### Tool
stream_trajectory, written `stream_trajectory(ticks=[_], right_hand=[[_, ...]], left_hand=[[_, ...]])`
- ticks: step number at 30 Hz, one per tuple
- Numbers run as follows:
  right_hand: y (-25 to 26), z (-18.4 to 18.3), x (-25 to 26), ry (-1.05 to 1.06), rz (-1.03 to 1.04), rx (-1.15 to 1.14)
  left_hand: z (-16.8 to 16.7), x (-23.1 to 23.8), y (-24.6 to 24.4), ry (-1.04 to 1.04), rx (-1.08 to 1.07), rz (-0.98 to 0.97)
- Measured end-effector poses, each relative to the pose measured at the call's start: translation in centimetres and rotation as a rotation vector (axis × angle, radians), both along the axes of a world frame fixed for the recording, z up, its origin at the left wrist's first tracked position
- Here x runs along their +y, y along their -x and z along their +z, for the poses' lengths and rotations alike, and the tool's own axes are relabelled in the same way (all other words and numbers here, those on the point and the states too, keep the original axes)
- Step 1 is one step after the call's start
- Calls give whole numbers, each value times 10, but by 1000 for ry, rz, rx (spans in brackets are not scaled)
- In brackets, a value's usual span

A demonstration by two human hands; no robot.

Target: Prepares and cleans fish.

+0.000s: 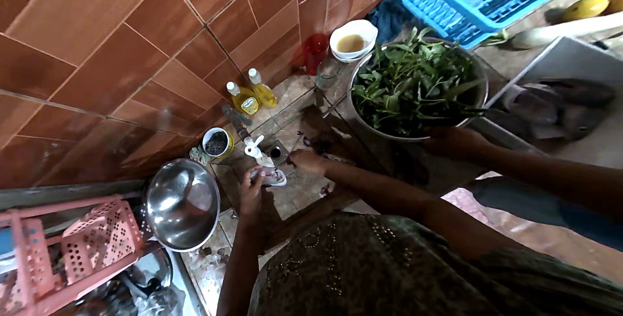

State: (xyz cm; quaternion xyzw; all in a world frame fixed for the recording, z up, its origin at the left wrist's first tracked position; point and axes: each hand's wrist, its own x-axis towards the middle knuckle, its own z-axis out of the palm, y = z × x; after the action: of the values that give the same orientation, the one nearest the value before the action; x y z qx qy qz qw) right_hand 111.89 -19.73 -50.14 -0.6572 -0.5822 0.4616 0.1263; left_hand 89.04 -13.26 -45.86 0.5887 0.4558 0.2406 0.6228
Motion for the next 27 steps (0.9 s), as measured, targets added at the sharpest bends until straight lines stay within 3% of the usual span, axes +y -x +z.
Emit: stream_trajectory(ticks=[2,6,10,13,21,25,27], right_hand=[[1,3,3,-49,-42,107],[11,17,14,-147,-203,534],[21,15,22,-333,-24,286],[27,17,21,-401,-24,225],[30,20,24,-314,-16,207],[25,10,23,-187,92,18],[22,9,23,-124,-12,101]], left_hand=[[0,1,0,17,-12,1],[-2,1,1,31,-15,42],[-3,1,1,3,-3,69],[-2,1,5,1,-4,68],[-2,5,24,-61,6,53],[0,9,26,-84,-36,12],[-1,10,25,-82,-51,8]])
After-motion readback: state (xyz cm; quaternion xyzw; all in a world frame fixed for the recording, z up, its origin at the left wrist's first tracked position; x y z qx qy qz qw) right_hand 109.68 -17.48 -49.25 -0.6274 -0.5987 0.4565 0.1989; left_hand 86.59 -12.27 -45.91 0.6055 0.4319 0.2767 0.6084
